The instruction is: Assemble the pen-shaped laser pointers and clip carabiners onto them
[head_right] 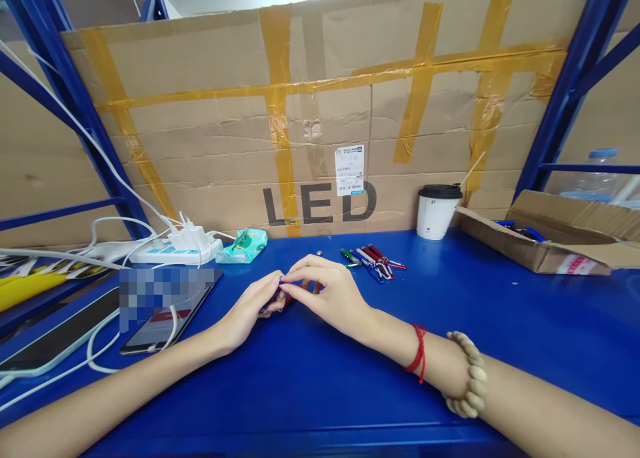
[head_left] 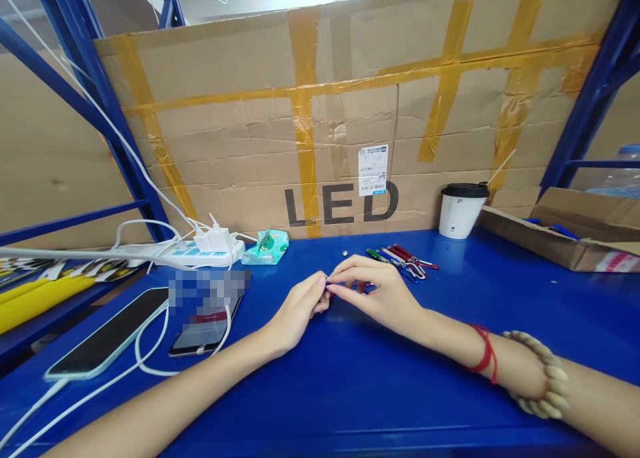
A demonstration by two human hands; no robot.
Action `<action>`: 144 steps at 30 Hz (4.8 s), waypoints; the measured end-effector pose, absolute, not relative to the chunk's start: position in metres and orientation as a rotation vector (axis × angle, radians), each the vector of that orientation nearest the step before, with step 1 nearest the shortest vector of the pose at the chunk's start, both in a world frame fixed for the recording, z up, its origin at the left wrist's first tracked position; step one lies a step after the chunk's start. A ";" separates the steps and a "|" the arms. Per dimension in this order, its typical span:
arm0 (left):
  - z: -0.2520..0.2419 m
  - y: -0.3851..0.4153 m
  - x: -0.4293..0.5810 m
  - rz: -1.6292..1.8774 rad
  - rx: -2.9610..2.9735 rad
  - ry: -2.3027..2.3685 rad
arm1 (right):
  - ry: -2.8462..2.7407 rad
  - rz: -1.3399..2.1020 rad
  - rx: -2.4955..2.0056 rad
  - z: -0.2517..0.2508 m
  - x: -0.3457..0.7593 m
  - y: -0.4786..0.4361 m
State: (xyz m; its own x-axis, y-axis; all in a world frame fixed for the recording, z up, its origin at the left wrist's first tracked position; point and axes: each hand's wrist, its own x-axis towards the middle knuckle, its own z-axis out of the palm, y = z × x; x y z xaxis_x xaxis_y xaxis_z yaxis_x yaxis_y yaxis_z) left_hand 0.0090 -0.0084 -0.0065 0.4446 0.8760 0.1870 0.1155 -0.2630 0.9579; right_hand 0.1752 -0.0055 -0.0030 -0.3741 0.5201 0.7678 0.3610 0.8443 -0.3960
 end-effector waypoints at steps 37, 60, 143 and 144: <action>-0.015 -0.002 0.009 1.157 1.623 0.859 | -2.326 0.095 -1.375 -0.001 0.200 0.094; -0.006 0.001 0.006 1.172 1.615 0.963 | -1.909 0.375 -1.211 -0.006 0.204 0.036; -0.009 -0.008 0.004 1.117 2.300 0.967 | -1.793 1.269 -1.097 0.005 0.195 0.005; -0.009 -0.007 0.004 1.102 2.289 0.980 | -1.784 1.319 -1.079 0.004 0.196 0.007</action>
State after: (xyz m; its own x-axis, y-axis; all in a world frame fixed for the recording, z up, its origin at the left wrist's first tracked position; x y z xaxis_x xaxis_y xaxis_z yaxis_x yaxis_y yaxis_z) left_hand 0.0040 -0.0075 -0.0085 0.4389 0.7435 0.5046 0.4144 -0.6657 0.6205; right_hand 0.1961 0.0068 0.0043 -0.4405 0.8971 0.0348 0.2295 0.1500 -0.9617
